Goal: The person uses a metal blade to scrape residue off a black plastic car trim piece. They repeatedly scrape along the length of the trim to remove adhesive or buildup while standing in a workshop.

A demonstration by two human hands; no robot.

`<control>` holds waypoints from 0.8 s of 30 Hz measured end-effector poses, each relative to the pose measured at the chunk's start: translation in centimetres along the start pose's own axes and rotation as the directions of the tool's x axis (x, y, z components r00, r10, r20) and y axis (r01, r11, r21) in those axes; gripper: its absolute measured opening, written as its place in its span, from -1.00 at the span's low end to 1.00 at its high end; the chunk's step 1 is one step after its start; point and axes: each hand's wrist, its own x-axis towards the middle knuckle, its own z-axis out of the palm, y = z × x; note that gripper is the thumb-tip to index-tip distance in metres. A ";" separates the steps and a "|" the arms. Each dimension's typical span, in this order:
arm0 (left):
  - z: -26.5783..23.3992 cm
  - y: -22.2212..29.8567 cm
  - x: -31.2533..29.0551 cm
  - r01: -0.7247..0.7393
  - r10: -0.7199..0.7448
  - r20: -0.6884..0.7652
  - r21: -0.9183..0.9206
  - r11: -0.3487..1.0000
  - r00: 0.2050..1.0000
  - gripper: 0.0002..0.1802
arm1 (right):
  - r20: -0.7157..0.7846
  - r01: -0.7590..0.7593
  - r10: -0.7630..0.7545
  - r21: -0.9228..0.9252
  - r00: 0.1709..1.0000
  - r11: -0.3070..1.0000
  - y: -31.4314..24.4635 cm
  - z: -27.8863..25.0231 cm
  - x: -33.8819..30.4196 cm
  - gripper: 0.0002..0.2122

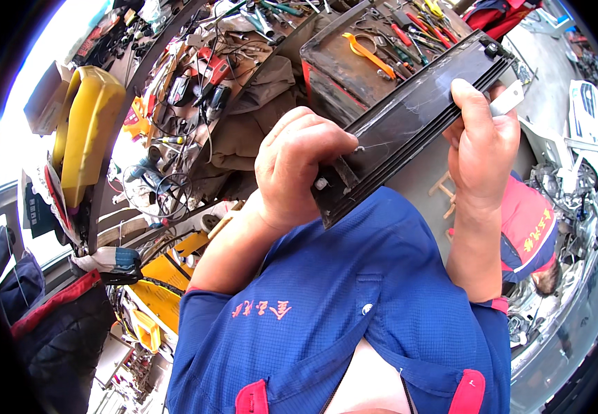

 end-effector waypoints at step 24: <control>1.0 0.6 0.1 -0.072 0.072 -0.032 0.004 0.997 0.997 -0.65 | 0.017 0.038 -0.038 0.005 0.999 0.999 -0.3 -0.7 0.4 -0.91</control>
